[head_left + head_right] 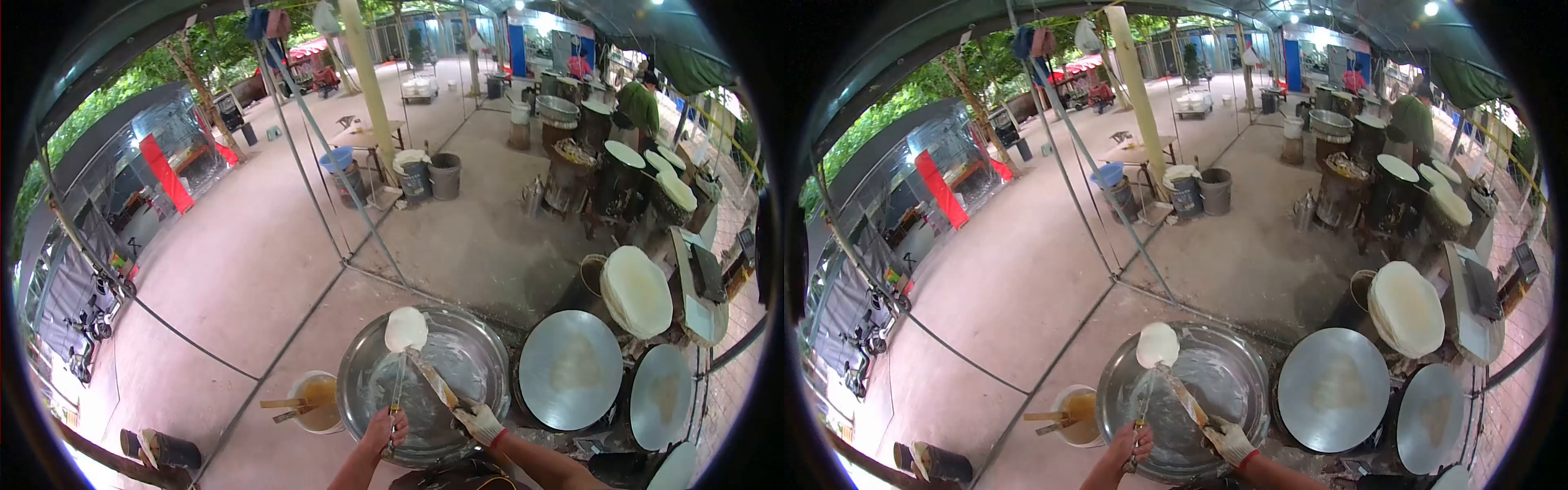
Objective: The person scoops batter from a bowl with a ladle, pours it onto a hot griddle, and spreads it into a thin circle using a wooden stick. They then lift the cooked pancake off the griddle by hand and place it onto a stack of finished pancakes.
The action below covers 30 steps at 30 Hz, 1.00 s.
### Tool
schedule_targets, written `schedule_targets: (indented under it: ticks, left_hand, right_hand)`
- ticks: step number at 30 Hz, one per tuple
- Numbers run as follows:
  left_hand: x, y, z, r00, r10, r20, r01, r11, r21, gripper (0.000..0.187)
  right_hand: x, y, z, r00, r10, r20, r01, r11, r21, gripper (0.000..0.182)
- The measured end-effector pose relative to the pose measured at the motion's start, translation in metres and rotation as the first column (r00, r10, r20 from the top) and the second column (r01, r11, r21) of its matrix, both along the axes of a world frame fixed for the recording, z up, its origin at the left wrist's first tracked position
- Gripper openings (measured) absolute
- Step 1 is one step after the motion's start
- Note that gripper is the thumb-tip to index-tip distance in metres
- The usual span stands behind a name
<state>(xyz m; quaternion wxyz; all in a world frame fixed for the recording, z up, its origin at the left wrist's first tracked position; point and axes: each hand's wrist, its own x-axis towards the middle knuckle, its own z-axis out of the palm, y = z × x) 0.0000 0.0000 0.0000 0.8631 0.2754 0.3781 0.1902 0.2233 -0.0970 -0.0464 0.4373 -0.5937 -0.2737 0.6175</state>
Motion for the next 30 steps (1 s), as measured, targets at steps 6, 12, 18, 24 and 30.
schedule_targets:
  ticks: [6,12,18,24,30]
  left_hand:
    - [-0.031,-0.039,0.059,0.999,0.053,0.007,-0.053,0.953,0.297,0.013]
    - [-0.031,-0.048,0.051,0.994,0.078,-0.077,-0.064,0.984,0.168,0.006]
    - [-0.047,-0.057,0.0,0.988,0.146,0.046,-0.124,0.938,-0.323,0.02]
    - [-0.05,-0.055,0.007,0.947,0.184,0.262,-0.071,0.92,-0.386,0.02]
    - [-0.029,-0.079,0.141,0.979,0.168,0.115,-0.192,0.947,0.258,0.016]
  right_hand:
    - [-0.016,-0.015,0.055,0.993,-0.004,0.114,-0.026,0.966,0.259,0.034]
    - [-0.024,-0.018,0.05,1.0,0.025,0.011,-0.027,0.977,0.213,0.029]
    - [-0.02,-0.039,0.008,0.991,0.101,-0.085,-0.106,0.993,-0.056,0.025]
    - [-0.024,-0.037,0.005,0.995,0.08,-0.057,-0.082,0.996,-0.029,0.023]
    - [-0.022,-0.004,0.065,0.98,-0.051,0.191,-0.051,0.869,0.491,0.036]
